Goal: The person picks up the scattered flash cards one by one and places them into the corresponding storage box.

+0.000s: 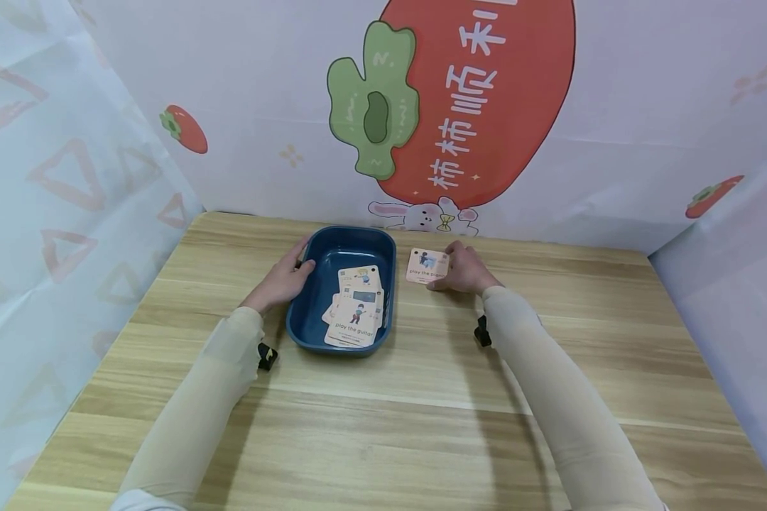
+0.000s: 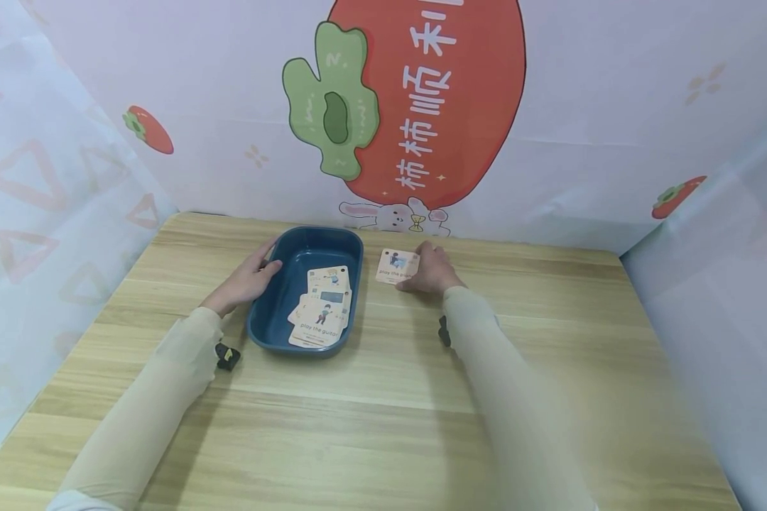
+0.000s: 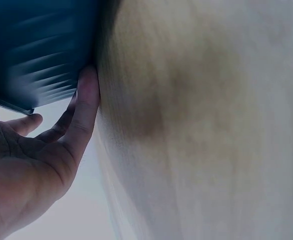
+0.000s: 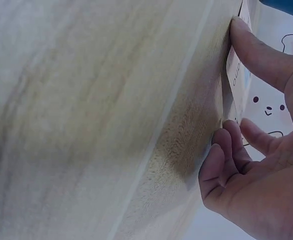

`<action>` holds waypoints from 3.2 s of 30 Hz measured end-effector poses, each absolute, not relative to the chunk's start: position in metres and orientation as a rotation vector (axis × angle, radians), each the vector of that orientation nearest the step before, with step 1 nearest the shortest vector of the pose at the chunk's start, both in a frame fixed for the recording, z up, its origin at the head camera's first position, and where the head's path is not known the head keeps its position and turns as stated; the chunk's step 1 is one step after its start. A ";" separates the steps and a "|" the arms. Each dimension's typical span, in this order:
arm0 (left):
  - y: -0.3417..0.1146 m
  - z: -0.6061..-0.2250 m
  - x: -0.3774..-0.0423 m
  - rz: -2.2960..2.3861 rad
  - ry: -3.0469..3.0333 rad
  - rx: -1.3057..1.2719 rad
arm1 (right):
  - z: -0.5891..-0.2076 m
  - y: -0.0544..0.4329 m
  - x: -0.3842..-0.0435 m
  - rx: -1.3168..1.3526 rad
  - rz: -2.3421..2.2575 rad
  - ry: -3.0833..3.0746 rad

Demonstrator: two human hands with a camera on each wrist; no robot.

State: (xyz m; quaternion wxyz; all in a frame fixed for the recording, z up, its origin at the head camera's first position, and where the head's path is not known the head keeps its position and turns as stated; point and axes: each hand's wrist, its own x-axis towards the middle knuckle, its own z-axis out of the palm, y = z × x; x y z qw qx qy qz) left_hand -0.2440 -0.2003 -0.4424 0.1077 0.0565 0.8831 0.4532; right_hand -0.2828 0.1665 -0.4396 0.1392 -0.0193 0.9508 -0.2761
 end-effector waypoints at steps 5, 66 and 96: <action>-0.199 -0.440 -0.242 1.318 2.610 0.161 | -0.440 0.169 -0.279 -0.074 -0.867 2.764; -0.201 -0.445 -0.247 1.311 2.607 0.146 | -0.374 0.187 -0.225 -0.366 -1.247 2.607; -0.200 -0.444 -0.246 1.303 2.615 0.155 | -0.376 0.114 -0.208 -0.700 -1.199 2.650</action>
